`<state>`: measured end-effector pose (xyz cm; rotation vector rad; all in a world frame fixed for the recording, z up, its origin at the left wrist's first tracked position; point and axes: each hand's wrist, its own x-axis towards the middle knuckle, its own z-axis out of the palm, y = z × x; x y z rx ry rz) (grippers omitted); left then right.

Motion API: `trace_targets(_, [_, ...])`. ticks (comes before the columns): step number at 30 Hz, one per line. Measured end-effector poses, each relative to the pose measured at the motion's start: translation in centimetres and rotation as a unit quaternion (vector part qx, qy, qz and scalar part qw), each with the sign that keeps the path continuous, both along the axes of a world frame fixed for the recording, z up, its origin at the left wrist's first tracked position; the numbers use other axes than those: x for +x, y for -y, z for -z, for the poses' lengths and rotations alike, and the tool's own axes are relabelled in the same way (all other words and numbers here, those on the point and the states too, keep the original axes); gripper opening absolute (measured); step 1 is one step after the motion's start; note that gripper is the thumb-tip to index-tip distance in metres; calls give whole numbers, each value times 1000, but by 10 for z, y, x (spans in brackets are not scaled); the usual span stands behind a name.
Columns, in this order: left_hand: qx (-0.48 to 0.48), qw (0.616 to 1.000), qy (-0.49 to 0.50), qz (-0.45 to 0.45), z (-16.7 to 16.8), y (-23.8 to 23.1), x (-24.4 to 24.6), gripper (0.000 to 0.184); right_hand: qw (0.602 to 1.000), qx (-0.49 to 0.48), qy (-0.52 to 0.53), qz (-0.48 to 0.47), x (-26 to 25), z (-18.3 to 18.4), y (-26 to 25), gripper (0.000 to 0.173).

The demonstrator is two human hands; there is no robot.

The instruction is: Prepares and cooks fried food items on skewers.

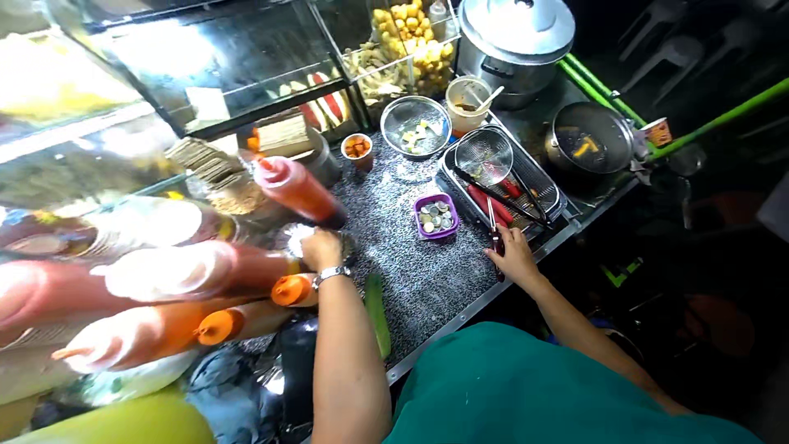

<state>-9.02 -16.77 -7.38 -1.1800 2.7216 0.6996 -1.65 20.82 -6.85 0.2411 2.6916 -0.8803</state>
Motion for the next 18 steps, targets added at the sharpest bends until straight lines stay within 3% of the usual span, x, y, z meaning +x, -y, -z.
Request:
trace_targets(2, [1, 1000, 16, -7, -4, -1, -1, 53, 997, -53, 51, 25, -6, -4, 0, 69])
trace_targets(5, [-28, 999, 34, -5, -18, -8, -3, 46, 974, -194, 35, 113, -6, 5, -4, 61])
trace_targets(10, [-56, 998, 13, -21, -65, -20, -2, 47, 882, -401, 37, 243, -10, -10, -7, 40])
trace_targets(15, [-77, 995, 67, -17, -99, -29, 2, 47, 840, -490, 53, 226, -24, -9, -16, 33])
trace_targets(18, [-79, 995, 59, -24, -106, -31, 8, 45, 835, -508, 53, 206, -29, -7, -12, 33])
